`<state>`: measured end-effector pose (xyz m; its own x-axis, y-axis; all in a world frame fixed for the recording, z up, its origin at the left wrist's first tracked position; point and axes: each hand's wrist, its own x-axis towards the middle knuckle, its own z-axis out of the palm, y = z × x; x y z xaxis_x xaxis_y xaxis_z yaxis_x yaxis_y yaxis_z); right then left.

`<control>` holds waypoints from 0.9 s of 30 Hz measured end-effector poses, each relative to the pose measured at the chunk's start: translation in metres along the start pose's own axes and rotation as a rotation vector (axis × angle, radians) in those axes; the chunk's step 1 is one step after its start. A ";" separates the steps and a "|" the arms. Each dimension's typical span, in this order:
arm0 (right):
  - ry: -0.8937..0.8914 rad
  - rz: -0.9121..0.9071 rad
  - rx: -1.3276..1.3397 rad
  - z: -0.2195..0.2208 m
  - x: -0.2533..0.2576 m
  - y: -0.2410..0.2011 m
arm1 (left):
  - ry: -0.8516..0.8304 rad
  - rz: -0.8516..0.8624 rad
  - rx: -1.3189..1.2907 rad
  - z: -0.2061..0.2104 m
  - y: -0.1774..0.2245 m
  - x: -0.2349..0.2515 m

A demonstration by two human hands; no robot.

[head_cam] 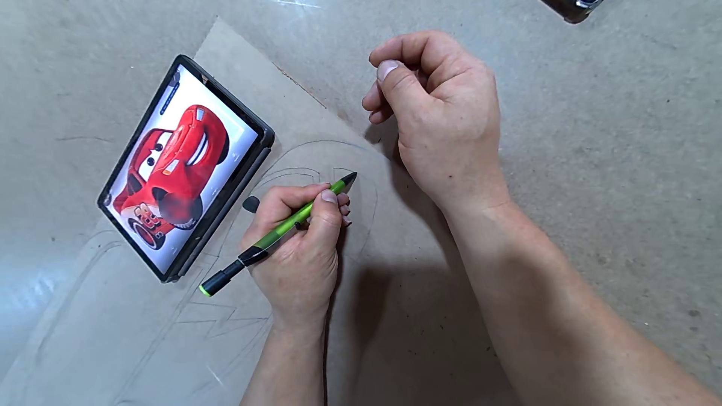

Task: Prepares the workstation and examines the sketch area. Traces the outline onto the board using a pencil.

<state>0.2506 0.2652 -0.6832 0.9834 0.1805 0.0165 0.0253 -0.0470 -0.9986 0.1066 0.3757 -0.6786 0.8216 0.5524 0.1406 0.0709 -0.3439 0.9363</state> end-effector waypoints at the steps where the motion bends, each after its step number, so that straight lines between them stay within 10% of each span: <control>1: 0.001 0.000 -0.005 0.000 0.000 0.000 | -0.008 0.001 -0.003 0.000 0.000 0.000; 22: 0.006 0.001 -0.004 0.001 0.001 -0.001 | -0.258 0.005 -0.080 -0.015 -0.003 0.010; 27: 0.007 -0.003 0.012 0.000 0.001 0.000 | -0.534 -0.106 -0.264 -0.045 -0.012 0.029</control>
<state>0.2518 0.2654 -0.6828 0.9846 0.1735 0.0203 0.0267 -0.0349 -0.9990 0.1039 0.4302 -0.6709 0.9929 0.0924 -0.0750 0.0816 -0.0696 0.9942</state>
